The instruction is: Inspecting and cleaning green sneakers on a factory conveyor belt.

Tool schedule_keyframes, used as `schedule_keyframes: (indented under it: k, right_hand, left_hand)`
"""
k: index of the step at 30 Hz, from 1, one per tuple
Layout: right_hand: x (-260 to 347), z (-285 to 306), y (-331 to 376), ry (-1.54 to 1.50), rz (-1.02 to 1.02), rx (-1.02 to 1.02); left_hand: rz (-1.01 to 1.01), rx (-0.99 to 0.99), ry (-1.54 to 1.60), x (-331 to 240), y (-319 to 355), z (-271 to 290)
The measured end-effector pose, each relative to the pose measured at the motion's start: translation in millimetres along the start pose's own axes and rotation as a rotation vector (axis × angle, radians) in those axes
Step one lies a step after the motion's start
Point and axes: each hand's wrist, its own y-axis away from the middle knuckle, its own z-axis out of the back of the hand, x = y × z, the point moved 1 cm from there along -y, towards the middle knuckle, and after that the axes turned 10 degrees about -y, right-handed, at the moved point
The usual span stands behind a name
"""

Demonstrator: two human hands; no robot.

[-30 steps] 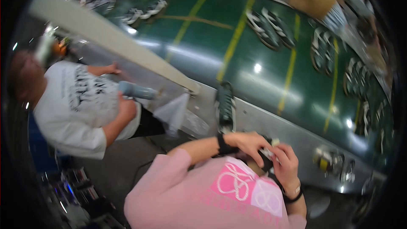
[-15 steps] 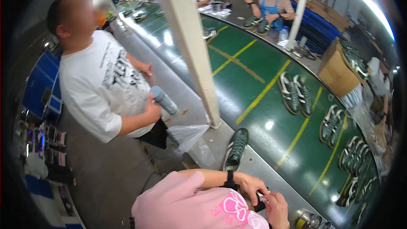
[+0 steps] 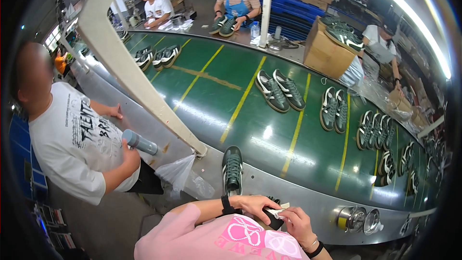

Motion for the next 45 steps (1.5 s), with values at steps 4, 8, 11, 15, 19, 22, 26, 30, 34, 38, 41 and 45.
schedule_keyframes:
  k: [4,8,11,15,19,22,26,30,34,38,41,45]
  right_hand:
    - [7,-4,17,-0.032,-0.035,-0.073]
    - [-19,-15,15,0.005,0.056,-0.050]
    - [-26,-8,8,-0.061,-0.019,-0.085]
    - [-30,-23,-1,-0.139,-0.159,-0.147]
    - [-16,-39,-34,-0.307,-0.094,-0.240]
    - [-9,-49,-27,-0.345,-0.035,-0.195]
    - [-23,-55,-7,-0.409,-0.112,-0.137]
    - [-15,-52,-22,-0.356,-0.091,-0.157]
    - [-19,-57,-28,-0.379,-0.044,-0.142]
    - [-33,-59,-15,-0.331,-0.183,-0.132]
    - [-19,-55,-27,-0.297,-0.087,-0.203]
    - [-20,-58,-26,-0.269,0.019,-0.150]
  left_hand:
    - [-0.007,-0.032,0.121,11,9,-15]
    - [0.093,-0.013,0.333,5,20,-1]
    - [0.106,-0.143,0.481,21,32,-3]
    - [0.018,-0.241,0.333,37,58,8]
    - [0.016,-0.207,0.450,44,56,14]
    - [0.044,-0.175,0.485,40,57,9]
    - [0.091,-0.173,0.458,41,64,10]
    - [0.138,-0.169,0.533,33,64,16]
    - [0.149,-0.145,0.499,35,67,22]
    - [0.125,-0.174,0.554,39,67,22]
    - [0.122,-0.158,0.492,39,61,24]
    - [0.168,-0.150,0.476,38,62,27]
